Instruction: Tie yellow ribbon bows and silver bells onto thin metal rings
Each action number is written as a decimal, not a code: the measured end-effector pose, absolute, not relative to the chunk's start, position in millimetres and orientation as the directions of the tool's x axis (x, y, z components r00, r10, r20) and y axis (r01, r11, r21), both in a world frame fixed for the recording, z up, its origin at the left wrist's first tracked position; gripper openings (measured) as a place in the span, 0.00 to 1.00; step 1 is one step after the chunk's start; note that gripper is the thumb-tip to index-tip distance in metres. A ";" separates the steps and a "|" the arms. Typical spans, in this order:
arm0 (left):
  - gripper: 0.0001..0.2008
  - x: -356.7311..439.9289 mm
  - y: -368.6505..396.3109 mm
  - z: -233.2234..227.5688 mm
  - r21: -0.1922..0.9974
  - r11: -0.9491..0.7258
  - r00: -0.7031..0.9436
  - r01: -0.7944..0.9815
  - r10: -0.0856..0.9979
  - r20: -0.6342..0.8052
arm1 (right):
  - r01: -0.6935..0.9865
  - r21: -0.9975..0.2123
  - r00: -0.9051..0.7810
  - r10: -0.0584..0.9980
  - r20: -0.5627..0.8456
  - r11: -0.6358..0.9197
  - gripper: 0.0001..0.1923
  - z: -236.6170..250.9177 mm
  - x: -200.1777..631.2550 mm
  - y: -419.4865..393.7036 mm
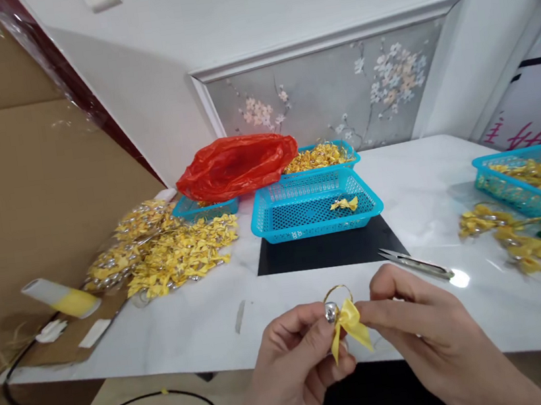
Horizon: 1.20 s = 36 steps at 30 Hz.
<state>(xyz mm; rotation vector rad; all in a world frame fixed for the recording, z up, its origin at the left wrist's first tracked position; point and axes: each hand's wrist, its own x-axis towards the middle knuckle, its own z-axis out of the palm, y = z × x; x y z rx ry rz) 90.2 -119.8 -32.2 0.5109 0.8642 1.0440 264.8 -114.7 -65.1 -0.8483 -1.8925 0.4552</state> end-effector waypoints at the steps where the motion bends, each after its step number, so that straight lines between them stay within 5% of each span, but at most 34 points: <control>1: 0.07 90.1 -119.9 -32.0 0.732 0.432 0.230 -0.526 0.902 -0.366 | 0.368 -0.629 -0.289 0.727 0.623 0.685 0.19 -64.8 265.9 -114.6; 36: 0.10 88.1 -124.7 -35.4 0.856 0.369 0.173 -0.362 0.929 -0.327 | 0.457 -0.557 -0.435 0.721 0.540 0.693 0.21 -63.3 277.0 -118.9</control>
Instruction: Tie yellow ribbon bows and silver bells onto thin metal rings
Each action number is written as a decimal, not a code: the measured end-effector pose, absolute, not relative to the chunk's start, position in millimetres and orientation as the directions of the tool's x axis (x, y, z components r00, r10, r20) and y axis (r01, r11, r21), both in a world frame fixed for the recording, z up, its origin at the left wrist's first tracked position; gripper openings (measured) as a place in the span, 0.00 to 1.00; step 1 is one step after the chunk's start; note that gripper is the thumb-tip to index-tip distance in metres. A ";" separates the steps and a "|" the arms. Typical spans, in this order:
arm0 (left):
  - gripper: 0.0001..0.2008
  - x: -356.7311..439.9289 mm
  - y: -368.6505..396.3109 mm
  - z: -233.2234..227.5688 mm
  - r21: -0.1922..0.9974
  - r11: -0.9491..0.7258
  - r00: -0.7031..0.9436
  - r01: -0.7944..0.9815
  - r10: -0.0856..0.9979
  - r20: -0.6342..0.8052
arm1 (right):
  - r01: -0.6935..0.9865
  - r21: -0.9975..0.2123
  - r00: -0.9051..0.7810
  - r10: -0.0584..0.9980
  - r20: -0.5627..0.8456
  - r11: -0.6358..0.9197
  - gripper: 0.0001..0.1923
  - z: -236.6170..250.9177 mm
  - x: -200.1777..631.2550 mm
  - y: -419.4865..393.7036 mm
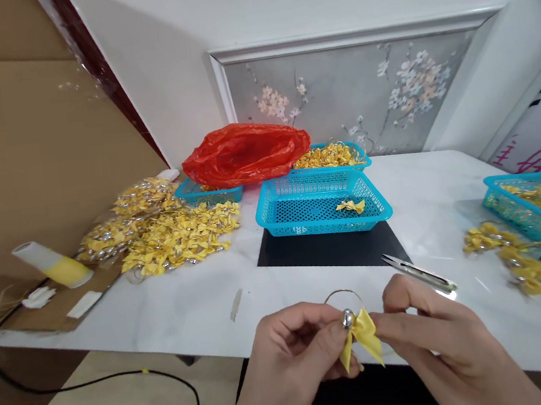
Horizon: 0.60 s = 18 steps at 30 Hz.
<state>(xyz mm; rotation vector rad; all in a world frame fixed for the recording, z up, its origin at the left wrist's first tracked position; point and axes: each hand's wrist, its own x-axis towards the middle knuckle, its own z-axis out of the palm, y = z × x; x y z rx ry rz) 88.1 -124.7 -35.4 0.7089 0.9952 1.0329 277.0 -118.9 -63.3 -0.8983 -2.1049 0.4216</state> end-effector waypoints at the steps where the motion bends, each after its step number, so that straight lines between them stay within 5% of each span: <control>1: 0.10 88.1 -124.9 -35.2 0.863 0.364 0.170 -0.352 0.931 -0.324 | 0.455 -0.558 -0.440 0.720 0.536 0.693 0.21 -63.4 276.7 -119.2; 18: 0.03 91.4 -127.7 -27.4 0.934 0.267 0.076 -0.238 0.964 -0.256 | 0.464 -0.593 -0.483 0.749 0.454 0.658 0.19 -63.4 278.8 -121.1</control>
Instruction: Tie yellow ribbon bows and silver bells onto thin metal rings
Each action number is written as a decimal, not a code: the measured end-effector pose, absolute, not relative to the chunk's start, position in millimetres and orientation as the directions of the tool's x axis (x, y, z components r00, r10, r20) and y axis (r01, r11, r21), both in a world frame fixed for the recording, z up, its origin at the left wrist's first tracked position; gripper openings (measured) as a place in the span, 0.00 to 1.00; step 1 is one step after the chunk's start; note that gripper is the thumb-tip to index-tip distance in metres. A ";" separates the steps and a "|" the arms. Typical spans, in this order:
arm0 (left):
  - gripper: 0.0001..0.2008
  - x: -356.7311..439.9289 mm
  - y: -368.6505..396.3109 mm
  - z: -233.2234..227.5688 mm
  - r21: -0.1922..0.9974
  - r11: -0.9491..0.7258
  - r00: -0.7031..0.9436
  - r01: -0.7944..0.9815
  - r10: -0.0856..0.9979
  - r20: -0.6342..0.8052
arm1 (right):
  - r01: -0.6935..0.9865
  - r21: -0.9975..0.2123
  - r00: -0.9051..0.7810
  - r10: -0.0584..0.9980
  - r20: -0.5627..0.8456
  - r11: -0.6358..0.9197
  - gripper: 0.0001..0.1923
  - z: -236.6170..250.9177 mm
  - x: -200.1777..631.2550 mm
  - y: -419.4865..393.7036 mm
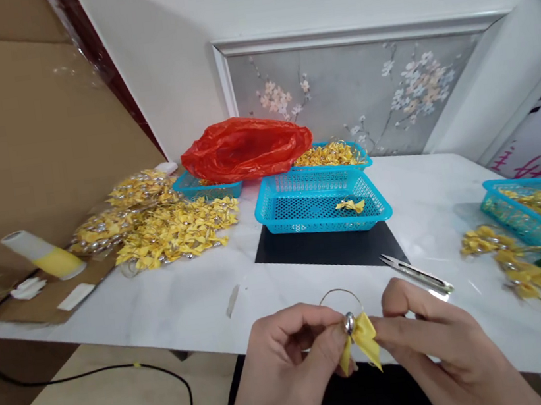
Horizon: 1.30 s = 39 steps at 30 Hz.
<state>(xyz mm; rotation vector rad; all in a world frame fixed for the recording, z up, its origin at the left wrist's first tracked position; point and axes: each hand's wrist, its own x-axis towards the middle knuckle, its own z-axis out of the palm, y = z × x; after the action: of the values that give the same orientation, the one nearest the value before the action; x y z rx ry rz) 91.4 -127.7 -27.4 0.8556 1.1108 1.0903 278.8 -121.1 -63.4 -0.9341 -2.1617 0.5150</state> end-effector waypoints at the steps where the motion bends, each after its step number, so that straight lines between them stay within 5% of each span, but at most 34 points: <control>1: 0.03 91.4 -127.8 -27.6 0.934 0.267 0.080 -0.238 0.964 -0.255 | 0.460 -0.602 -0.478 0.753 0.452 0.653 0.19 -63.7 278.4 -120.9; 23: 0.10 81.9 -124.5 -43.6 0.852 0.409 0.373 -0.327 0.884 -0.281 | 0.355 -0.651 -0.372 0.740 0.560 0.671 0.13 -73.2 269.7 -124.0; 27: 0.16 84.6 -128.7 -38.5 0.905 0.315 0.291 -0.286 0.929 -0.231 | 0.383 -0.601 -0.364 0.713 0.599 0.701 0.13 -72.2 268.8 -124.7; 32: 0.10 86.7 -130.8 -36.4 0.936 0.260 0.264 -0.238 0.945 -0.195 | 0.414 -0.532 -0.342 0.668 0.661 0.739 0.11 -71.9 269.8 -123.7; 39: 0.06 81.8 -133.0 -42.7 0.956 0.025 0.317 -0.291 0.946 0.072 | 0.311 -0.505 -0.273 0.585 0.764 0.805 0.13 -73.4 269.3 -119.5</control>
<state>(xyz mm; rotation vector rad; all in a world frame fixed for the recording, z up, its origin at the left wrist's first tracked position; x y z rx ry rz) 81.8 -133.0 -42.7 1.1470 0.7441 1.1076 269.3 -119.5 -73.4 -0.6787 -1.8785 0.3063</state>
